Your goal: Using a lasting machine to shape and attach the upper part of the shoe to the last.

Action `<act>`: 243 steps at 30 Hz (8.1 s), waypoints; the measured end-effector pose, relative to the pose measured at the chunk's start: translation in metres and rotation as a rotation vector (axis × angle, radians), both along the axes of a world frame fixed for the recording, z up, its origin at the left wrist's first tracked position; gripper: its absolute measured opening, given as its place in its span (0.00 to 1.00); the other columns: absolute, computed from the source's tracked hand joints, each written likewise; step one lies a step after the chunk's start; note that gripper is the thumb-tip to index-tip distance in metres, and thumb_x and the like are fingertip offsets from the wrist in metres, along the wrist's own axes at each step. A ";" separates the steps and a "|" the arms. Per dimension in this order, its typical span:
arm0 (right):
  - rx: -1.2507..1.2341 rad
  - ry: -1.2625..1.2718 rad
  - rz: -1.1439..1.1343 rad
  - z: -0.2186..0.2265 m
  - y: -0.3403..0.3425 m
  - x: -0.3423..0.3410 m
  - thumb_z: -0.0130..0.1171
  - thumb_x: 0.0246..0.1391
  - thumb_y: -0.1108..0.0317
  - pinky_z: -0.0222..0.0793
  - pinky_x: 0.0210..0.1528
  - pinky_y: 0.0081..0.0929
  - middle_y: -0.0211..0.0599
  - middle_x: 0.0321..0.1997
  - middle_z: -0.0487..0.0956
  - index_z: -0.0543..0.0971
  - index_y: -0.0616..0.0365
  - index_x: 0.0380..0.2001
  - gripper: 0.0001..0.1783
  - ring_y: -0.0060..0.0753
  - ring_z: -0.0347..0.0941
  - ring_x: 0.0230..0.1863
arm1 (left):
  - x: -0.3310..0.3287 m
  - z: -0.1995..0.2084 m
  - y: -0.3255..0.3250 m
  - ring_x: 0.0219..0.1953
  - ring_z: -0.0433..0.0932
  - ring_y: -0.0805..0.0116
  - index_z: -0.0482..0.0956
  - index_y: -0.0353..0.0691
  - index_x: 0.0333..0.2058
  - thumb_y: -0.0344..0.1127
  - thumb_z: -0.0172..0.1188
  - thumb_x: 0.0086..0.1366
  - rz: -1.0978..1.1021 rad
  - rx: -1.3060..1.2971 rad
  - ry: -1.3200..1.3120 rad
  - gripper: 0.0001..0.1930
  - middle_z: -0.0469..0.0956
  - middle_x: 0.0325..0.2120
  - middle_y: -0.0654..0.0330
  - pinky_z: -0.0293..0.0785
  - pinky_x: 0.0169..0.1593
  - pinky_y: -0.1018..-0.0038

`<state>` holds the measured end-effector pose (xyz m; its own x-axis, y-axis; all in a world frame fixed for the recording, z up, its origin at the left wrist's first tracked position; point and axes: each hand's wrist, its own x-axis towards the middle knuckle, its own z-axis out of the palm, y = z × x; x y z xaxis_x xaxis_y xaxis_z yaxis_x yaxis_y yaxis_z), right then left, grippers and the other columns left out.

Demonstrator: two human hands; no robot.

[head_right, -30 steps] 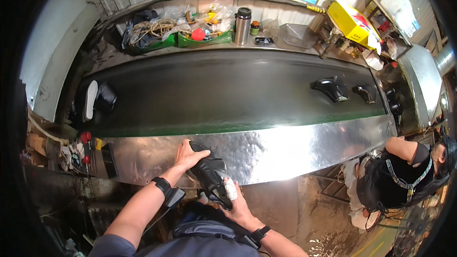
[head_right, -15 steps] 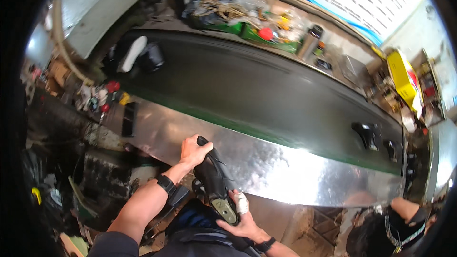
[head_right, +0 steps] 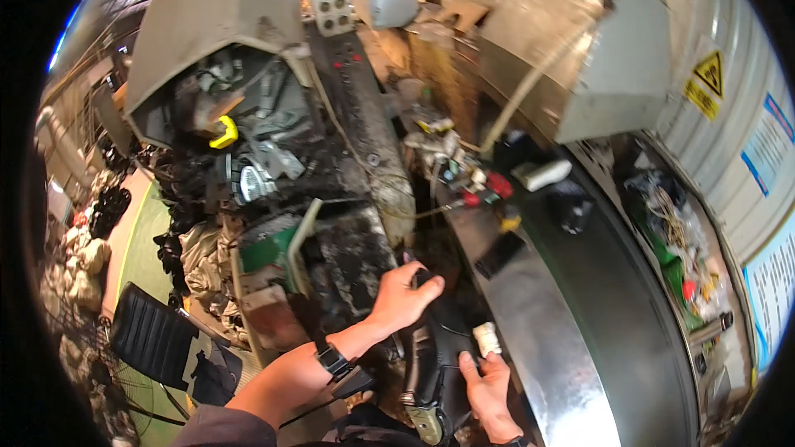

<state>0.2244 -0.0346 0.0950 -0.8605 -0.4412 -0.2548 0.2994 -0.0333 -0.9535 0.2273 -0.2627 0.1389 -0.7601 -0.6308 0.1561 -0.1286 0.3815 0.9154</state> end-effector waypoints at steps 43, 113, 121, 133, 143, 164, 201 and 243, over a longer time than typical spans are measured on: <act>-0.385 -0.498 0.372 -0.003 -0.550 0.059 0.64 0.62 0.71 0.78 0.43 0.25 0.32 0.41 0.84 0.79 0.62 0.47 0.12 0.25 0.81 0.37 | 0.202 -0.026 -0.385 0.42 0.83 0.60 0.79 0.34 0.51 0.45 0.61 0.70 0.580 1.361 0.641 0.20 0.83 0.45 0.55 0.79 0.49 0.64; 0.573 0.450 0.522 -0.245 -0.111 -0.113 0.62 0.60 0.60 0.61 0.64 0.43 0.39 0.63 0.73 0.69 0.52 0.64 0.30 0.38 0.64 0.66 | 0.209 0.029 -0.289 0.68 0.48 0.19 0.50 0.36 0.71 0.49 0.76 0.50 0.490 -0.322 0.206 0.57 0.44 0.67 0.20 0.48 0.71 0.41; 0.400 -0.091 -0.366 -0.181 0.056 0.036 0.59 0.61 0.71 0.72 0.32 0.32 0.39 0.34 0.80 0.74 0.61 0.50 0.15 0.34 0.75 0.30 | 0.194 0.069 -0.269 0.63 0.58 0.40 0.56 0.29 0.62 0.31 0.67 0.45 0.318 -0.476 0.104 0.45 0.57 0.58 0.41 0.50 0.70 0.51; 0.572 -0.209 -1.237 -0.197 0.266 0.240 0.53 0.61 0.71 0.81 0.38 0.29 0.44 0.38 0.86 0.73 0.72 0.56 0.22 0.30 0.84 0.34 | 0.044 0.002 0.026 0.53 0.74 0.55 0.68 0.30 0.56 0.23 0.67 0.50 -0.489 0.230 0.220 0.32 0.73 0.49 0.48 0.71 0.60 0.59; 1.040 0.468 -1.386 -0.209 0.434 0.187 0.58 0.60 0.71 0.72 0.55 0.44 0.54 0.47 0.79 0.77 0.61 0.53 0.18 0.55 0.76 0.51 | -0.019 -0.034 0.288 0.54 0.74 0.54 0.69 0.30 0.56 0.25 0.66 0.52 -0.850 0.357 -0.129 0.30 0.73 0.50 0.48 0.71 0.60 0.60; 1.542 0.247 -0.854 -0.207 0.491 0.106 0.45 0.69 0.50 0.40 0.78 0.53 0.57 0.72 0.62 0.67 0.66 0.65 0.33 0.55 0.49 0.77 | -0.044 -0.026 0.345 0.55 0.75 0.54 0.70 0.31 0.57 0.29 0.63 0.56 -0.902 0.396 -0.269 0.28 0.74 0.51 0.49 0.71 0.60 0.60; 1.519 0.137 -0.788 -0.191 0.491 0.094 0.53 0.54 0.69 0.49 0.75 0.53 0.61 0.57 0.76 0.79 0.71 0.43 0.17 0.57 0.58 0.72 | -0.058 -0.021 0.262 0.56 0.76 0.53 0.72 0.33 0.58 0.36 0.59 0.62 -0.747 0.509 -0.312 0.26 0.75 0.54 0.49 0.72 0.60 0.60; -0.529 -0.133 -0.285 -0.066 0.320 0.012 0.55 0.65 0.38 0.69 0.24 0.17 0.28 0.41 0.69 0.48 0.60 0.73 0.49 0.17 0.69 0.27 | 0.022 -0.043 0.229 0.62 0.71 0.49 0.72 0.32 0.62 0.45 0.54 0.69 -0.344 1.059 -0.604 0.28 0.75 0.60 0.47 0.67 0.66 0.58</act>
<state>0.2368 0.2856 0.0293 -0.9392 -0.2940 -0.1774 0.3241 -0.5882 -0.7410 0.2495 -0.0341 0.0961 -0.6833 0.0091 -0.7301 -0.6708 -0.4027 0.6227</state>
